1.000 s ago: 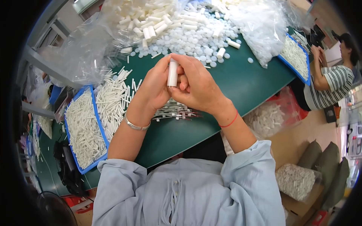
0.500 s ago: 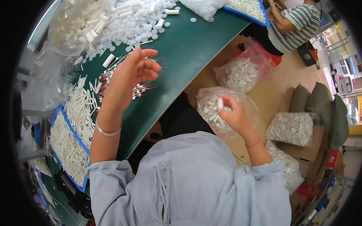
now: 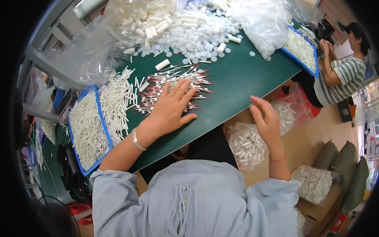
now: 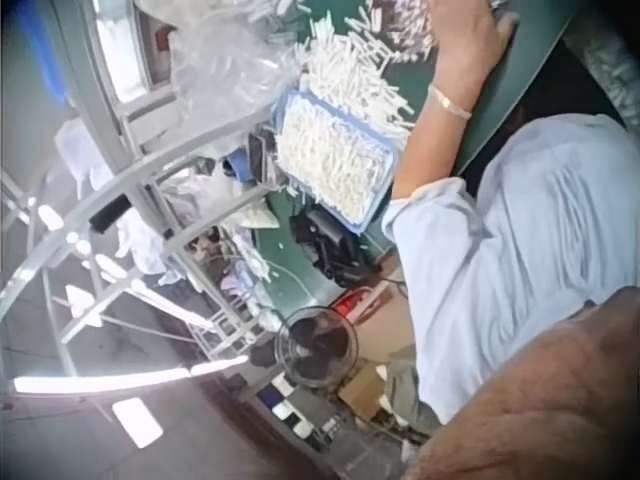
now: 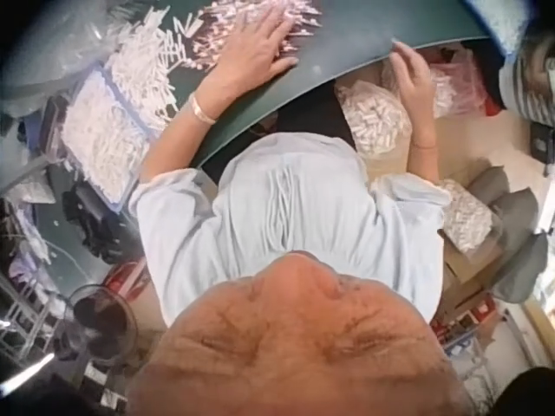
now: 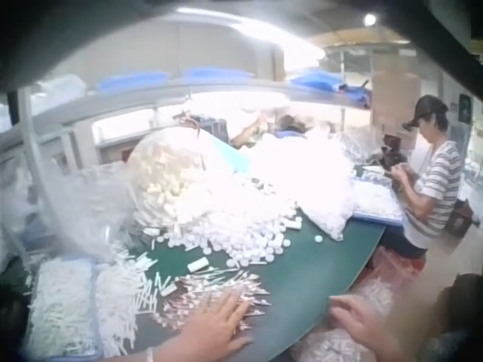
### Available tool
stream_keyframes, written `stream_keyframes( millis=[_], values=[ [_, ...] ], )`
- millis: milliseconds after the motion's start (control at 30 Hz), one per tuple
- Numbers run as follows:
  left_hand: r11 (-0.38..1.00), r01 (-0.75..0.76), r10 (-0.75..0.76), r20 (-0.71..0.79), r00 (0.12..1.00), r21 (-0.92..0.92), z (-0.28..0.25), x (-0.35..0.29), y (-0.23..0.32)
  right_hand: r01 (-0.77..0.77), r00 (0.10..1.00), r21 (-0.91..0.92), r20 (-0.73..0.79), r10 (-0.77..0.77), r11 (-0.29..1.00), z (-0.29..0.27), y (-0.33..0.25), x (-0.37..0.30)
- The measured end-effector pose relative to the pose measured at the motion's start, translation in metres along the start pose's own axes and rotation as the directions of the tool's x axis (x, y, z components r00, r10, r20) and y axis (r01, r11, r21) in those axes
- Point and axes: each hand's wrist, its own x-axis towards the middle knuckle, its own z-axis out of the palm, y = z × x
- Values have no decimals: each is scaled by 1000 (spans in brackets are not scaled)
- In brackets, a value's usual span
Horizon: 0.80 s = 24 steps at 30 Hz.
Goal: The person assembles small components by hand, inserting wires into white plastic tubes at a factory workbench.
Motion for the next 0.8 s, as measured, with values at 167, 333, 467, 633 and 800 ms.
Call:
stream_keyframes(
  millis=[167,333,467,633,800],
  values=[
    [994,100,-98,-58,993,35,33,-8,-5,285,947,75,133,-292,956,74,-38,104],
    [992,120,-116,-109,987,30,38,5,-8,483,841,-33,295,-453,875,155,-33,171],
    [993,102,-109,-116,987,-66,24,5,-6,647,719,-143,441,-537,749,198,-28,193],
    [951,124,-244,-445,862,-282,-7,15,-38,726,638,-132,496,-589,675,216,-29,202],
    [892,401,-453,-424,784,-211,-15,32,-118,692,640,-150,580,-504,706,217,-36,204]
  ],
)
